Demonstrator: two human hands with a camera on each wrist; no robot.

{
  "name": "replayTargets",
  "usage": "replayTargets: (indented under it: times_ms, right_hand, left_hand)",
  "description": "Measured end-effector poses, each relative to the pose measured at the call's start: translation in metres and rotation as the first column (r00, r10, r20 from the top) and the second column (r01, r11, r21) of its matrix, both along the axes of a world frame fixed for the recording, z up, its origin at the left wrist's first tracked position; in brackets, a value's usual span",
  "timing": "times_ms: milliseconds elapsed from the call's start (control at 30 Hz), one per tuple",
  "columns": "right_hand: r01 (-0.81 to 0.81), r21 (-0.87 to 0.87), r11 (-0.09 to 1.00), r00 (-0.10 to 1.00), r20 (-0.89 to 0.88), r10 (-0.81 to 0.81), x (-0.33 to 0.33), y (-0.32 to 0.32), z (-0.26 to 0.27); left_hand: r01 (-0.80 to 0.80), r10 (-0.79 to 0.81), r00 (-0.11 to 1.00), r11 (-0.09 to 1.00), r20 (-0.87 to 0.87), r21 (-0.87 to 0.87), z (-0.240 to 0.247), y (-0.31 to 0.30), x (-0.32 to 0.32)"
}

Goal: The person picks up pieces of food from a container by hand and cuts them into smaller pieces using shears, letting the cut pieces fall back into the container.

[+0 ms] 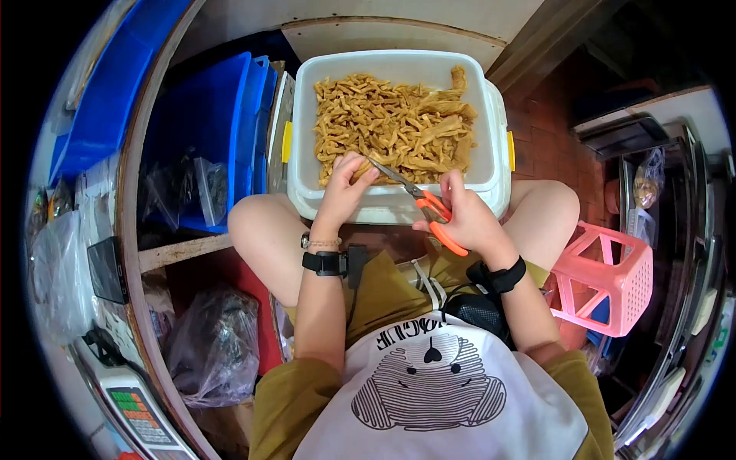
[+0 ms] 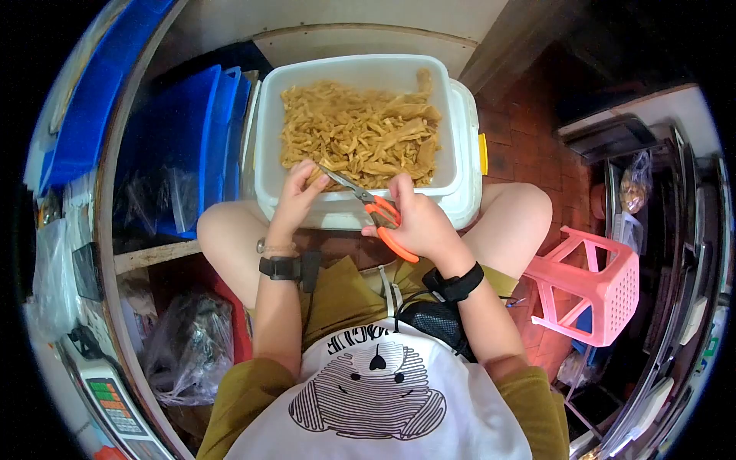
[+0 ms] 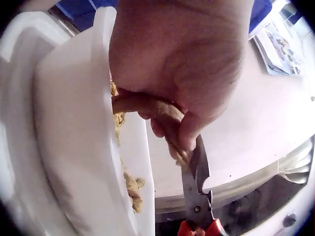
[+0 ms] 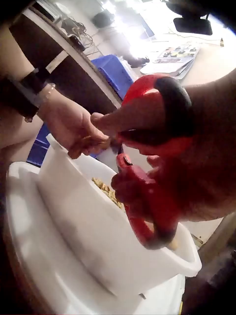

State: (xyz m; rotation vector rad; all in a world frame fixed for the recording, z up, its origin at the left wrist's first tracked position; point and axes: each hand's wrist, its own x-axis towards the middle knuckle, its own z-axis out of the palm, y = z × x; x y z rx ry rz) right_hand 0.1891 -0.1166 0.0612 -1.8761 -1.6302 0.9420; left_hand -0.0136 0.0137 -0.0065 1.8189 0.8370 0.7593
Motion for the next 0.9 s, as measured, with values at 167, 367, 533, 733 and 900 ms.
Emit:
replayTargets:
  times_ms: [167,367,533,733,900]
  right_hand:
    - [0.017,-0.012,1.000,1.000,0.010,-0.017,-0.003,0.000,-0.003]
    - [0.047,0.000,0.999,0.999,-0.019,-0.047,-0.002,0.000,-0.020]
    - [0.115,0.028,0.993,0.993,-0.027,-0.114,0.002,0.002,-0.010]
    - [0.082,0.054,0.995,0.992,0.091,-0.086,0.008,-0.002,-0.003]
    - [0.030,0.047,0.998,0.997,0.063,-0.033,0.007,-0.001,-0.005]
  left_hand:
    - [0.068,-0.058,0.993,0.993,-0.104,0.093,-0.002,-0.012,0.011]
    - [0.002,0.005,0.990,0.999,-0.140,0.047,-0.001,-0.011,0.012]
    - [-0.146,0.228,0.950,0.928,0.213,-0.342,-0.010,-0.012,0.013]
    - [-0.058,0.343,0.847,0.819,0.406,-0.570,-0.002,-0.012,0.010]
    - [0.016,0.246,0.879,0.840,0.408,-0.542,0.003,-0.011,0.006]
